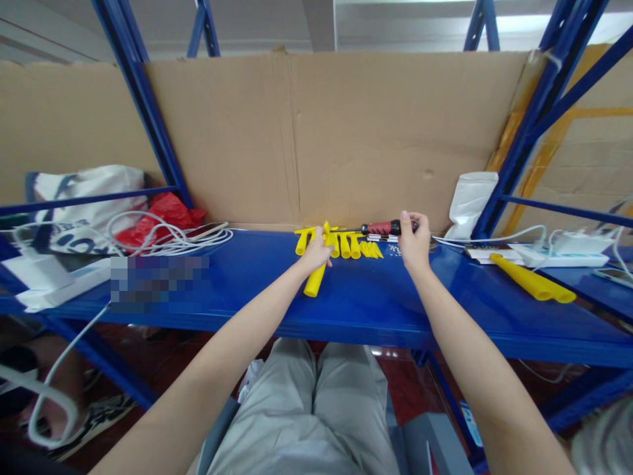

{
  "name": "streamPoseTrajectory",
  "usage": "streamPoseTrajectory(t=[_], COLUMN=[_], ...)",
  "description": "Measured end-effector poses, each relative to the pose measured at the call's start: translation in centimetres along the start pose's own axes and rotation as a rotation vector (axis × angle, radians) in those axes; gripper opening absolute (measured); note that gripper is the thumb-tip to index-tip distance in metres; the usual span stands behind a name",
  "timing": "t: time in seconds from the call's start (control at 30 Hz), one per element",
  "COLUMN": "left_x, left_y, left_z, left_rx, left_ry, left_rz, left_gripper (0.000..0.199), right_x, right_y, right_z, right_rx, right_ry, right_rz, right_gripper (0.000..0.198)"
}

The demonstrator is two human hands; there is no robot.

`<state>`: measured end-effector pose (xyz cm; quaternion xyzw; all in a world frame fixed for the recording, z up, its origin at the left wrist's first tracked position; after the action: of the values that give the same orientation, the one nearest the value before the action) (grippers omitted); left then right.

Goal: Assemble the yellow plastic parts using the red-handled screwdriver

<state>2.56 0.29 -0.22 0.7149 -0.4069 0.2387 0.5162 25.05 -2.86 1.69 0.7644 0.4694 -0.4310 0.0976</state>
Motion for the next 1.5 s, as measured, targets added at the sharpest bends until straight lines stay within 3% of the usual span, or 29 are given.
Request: streamPoseTrajectory(t=[0.1,0.5,0.7,0.97,1.2,1.33,1.5], left_x=[0.03,0.12,0.06,-0.01,-0.10,-0.12,-0.04], left_y=[0.05,0.10,0.02,-0.02,0.01,0.02,0.05], left_z=[0.05,0.07,0.05,-0.03,-0.11,-0.11,-0.05], left_rx=[0.008,0.006,0.002,0.003,0.006,0.002,-0.002], left_ry=[0.004,-0.004,-0.015,-0.014,0.000,-0.003,-0.005], left_rz=[-0.005,-0.018,-0.014,-0.014,-0.025,-0.020,-0.028], left_gripper=[0.036,0.035,0.035,0.037,0.039,0.038,0.036], right_x=[-0.23,-0.18,-0.47,-0.17,-0.65,-0.78,-0.94], right_y=[-0.08,-0.12,-0.54,-0.36,-0.76,-0.65,-0.55], right_z=[0.00,0.00,0.14,0.12,0.36,0.53,0.44], right_rx=[0.081,0.094,0.059,0.031,-0.006,-0.040,0.019], right_ry=[0.014,0.041,-0.033,-0.086,-0.103,-0.090,-0.139], right_rz=[0.005,0.031,-0.015,-0.003,-0.030,-0.015,0.015], right_gripper=[0.048,0.043,0.052,0.046,0.057,0.052,0.041])
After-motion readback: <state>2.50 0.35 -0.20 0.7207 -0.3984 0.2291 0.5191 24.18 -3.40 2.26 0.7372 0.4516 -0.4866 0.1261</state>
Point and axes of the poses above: each hand's wrist, its own z-axis away from the middle knuckle, its own y-axis out of the back of the hand, x = y × z, the point moved 2 cm from there along -z, towards the middle knuckle, and after that the axes turned 9 degrees about x, right-handed, at the moved point
